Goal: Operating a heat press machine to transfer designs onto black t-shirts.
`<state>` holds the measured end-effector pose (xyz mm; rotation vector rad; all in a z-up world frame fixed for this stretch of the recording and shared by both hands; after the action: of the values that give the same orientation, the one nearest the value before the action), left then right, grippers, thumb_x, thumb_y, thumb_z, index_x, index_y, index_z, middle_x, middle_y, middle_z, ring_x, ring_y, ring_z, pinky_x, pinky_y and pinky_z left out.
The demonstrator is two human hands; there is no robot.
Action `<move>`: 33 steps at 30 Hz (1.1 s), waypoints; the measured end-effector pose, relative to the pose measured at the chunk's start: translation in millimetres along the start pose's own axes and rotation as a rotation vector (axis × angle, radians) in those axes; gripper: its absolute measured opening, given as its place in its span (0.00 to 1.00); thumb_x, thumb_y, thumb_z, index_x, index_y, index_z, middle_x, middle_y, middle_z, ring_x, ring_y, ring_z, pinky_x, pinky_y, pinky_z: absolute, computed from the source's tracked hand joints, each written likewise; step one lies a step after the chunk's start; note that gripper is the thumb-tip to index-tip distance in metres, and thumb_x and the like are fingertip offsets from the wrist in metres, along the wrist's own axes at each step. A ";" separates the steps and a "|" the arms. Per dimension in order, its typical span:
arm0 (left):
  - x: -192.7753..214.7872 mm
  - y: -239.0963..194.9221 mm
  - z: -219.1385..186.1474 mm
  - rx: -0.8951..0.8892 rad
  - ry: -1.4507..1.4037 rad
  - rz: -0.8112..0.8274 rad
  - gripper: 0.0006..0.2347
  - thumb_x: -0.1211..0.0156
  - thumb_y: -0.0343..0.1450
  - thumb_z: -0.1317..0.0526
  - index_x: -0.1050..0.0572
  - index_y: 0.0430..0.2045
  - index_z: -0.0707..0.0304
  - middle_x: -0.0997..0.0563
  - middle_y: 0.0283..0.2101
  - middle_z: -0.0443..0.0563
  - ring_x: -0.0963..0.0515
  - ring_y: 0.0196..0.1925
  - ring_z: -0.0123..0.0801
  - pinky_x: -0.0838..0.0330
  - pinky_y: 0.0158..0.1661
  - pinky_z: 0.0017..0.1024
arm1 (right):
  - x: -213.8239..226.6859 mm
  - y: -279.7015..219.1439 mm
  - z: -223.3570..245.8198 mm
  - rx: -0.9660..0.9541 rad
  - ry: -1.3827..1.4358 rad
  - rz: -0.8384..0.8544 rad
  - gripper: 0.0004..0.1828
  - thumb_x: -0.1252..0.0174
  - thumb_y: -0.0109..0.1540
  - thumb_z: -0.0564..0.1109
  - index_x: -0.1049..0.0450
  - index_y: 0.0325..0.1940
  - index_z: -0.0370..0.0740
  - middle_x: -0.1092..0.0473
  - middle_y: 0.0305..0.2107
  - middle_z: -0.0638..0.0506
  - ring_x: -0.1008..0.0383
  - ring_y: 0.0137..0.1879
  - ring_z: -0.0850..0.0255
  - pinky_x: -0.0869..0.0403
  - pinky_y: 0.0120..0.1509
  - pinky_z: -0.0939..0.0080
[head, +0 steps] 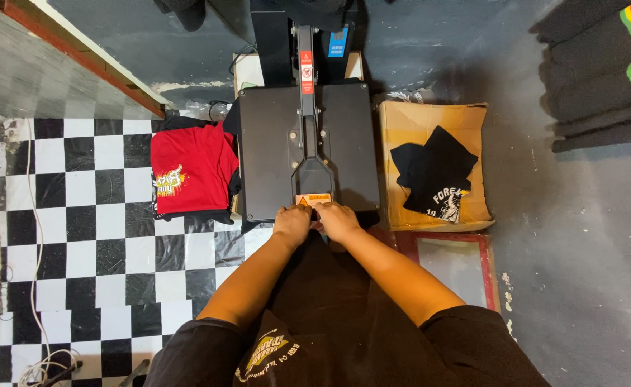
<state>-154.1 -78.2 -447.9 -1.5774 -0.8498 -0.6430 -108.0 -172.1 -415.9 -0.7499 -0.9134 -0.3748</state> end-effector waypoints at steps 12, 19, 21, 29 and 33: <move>39.9 -31.2 -10.4 -0.010 0.017 0.000 0.15 0.56 0.76 0.66 0.26 0.56 0.57 0.21 0.52 0.54 0.22 0.56 0.44 0.32 0.57 0.45 | 18.5 -7.8 12.0 -0.011 0.019 0.009 0.11 0.42 0.63 0.44 0.27 0.50 0.45 0.22 0.42 0.45 0.21 0.54 0.46 0.21 0.51 0.43; 26.1 -19.3 -6.7 -0.010 -0.002 -0.010 0.16 0.57 0.75 0.69 0.26 0.55 0.57 0.20 0.51 0.55 0.22 0.56 0.44 0.32 0.57 0.45 | 15.7 -6.4 11.2 -0.002 -0.006 0.009 0.10 0.42 0.63 0.43 0.27 0.49 0.46 0.22 0.42 0.46 0.21 0.53 0.46 0.21 0.51 0.44; 27.0 -20.6 -7.1 -0.005 0.012 -0.001 0.16 0.58 0.76 0.70 0.26 0.55 0.57 0.21 0.52 0.55 0.22 0.57 0.43 0.33 0.57 0.45 | 14.2 -6.4 10.4 -0.015 0.010 0.029 0.11 0.43 0.64 0.44 0.28 0.50 0.46 0.23 0.43 0.46 0.22 0.54 0.47 0.22 0.52 0.44; 21.4 -19.7 -7.1 -0.009 0.002 -0.012 0.16 0.57 0.75 0.70 0.27 0.56 0.58 0.21 0.53 0.55 0.23 0.59 0.43 0.32 0.57 0.45 | 2.8 -1.8 1.6 0.003 0.013 0.028 0.12 0.43 0.64 0.43 0.28 0.52 0.46 0.23 0.43 0.45 0.22 0.54 0.46 0.22 0.52 0.43; 17.3 -17.9 -6.1 -0.023 -0.003 -0.033 0.16 0.56 0.75 0.68 0.29 0.58 0.58 0.22 0.56 0.56 0.25 0.61 0.44 0.32 0.58 0.45 | -0.1 -0.5 1.1 0.027 -0.004 0.009 0.13 0.43 0.64 0.43 0.27 0.53 0.47 0.23 0.43 0.46 0.21 0.53 0.46 0.21 0.50 0.42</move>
<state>-158.1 -80.2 -422.7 -1.5878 -0.8749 -0.6767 -109.0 -171.7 -415.3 -0.7300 -0.9173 -0.3521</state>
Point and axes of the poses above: each hand's wrist, its own y-axis towards the middle knuckle, its own x-axis out of the back of the hand, z = x × y, the point moved 8 cm from there along y, towards the middle knuckle
